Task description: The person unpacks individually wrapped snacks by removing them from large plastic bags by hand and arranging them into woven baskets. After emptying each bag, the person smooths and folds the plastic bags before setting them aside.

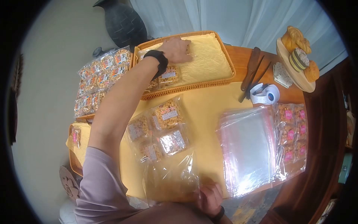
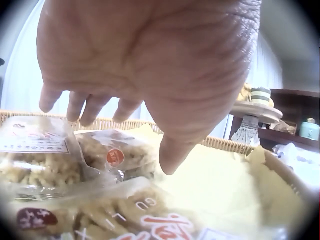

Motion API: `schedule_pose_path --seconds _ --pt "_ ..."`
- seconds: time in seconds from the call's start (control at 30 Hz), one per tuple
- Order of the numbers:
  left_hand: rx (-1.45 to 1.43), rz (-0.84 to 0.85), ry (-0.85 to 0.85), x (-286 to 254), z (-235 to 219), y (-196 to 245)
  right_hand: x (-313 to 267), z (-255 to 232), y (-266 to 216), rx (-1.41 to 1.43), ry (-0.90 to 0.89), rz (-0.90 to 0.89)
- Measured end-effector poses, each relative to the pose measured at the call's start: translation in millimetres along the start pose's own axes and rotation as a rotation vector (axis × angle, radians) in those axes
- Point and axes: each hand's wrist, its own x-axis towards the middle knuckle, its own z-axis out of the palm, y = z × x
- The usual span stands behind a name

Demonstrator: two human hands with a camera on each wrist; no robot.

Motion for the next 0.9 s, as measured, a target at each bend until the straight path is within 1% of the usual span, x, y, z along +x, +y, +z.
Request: schedule_pose_path --seconds 0.03,0.07,0.13,0.17,0.2,0.27,0.33,0.4,0.47,0.53,0.6,0.67,0.7,0.73,0.77,0.8,0.83,0.87,0.9 --pt "0.072 0.057 0.08 -4 2 -3 0 0 0 0.007 0.003 0.001" --pt "0.079 0.056 0.082 -11 -4 -4 0 0 1 0.012 0.008 -0.002" --pt "-0.08 0.116 0.121 -27 -19 -10 1 2 2 0.023 0.031 -0.027" --pt "-0.179 0.158 0.104 -42 -30 -12 0 3 3 0.031 0.043 -0.029" --pt "-0.165 0.16 0.107 -61 -43 -13 0 2 4 0.049 0.037 -0.038" --pt "-0.3 0.117 0.027 -108 -68 -7 2 4 4 0.075 0.043 -0.058" --pt "-0.418 0.047 0.003 -164 -82 7 4 5 2 0.114 0.079 -0.06" --pt "-0.509 0.184 -0.008 -221 -84 15 1 6 3 0.122 0.081 -0.066" --pt "-0.649 0.225 -0.197 -284 -101 48 1 8 5 0.127 0.078 -0.073" --pt "-0.74 0.315 -0.288 -344 -93 69 0 6 4 0.143 0.074 -0.069" --pt "-0.883 0.438 -0.475 -390 -85 98 0 5 2 0.15 0.061 -0.068" --pt "-1.015 0.753 -0.406 -424 -61 133 3 6 1 0.161 0.054 -0.084" --pt "-1.163 0.853 -0.426 -437 -51 150 3 6 2 0.145 0.045 -0.092" --pt "-1.309 0.957 -0.442 -443 -44 164 3 6 1 0.126 0.036 -0.103" --pt "-1.295 0.955 -0.418 -441 -44 174 3 3 -1 0.104 -0.002 -0.075" --pt "-1.367 1.085 -0.435 -439 -46 184 0 3 -1 0.107 -0.005 -0.101" --pt "-1.434 1.22 -0.452 -438 -48 191 -3 5 1 0.104 0.018 -0.08" --pt "-1.415 1.226 -0.431 -437 -49 195 -5 8 4 0.102 0.046 -0.06" --pt "-1.507 1.323 -0.481 -437 -51 196 -7 10 7 0.103 0.049 -0.084"
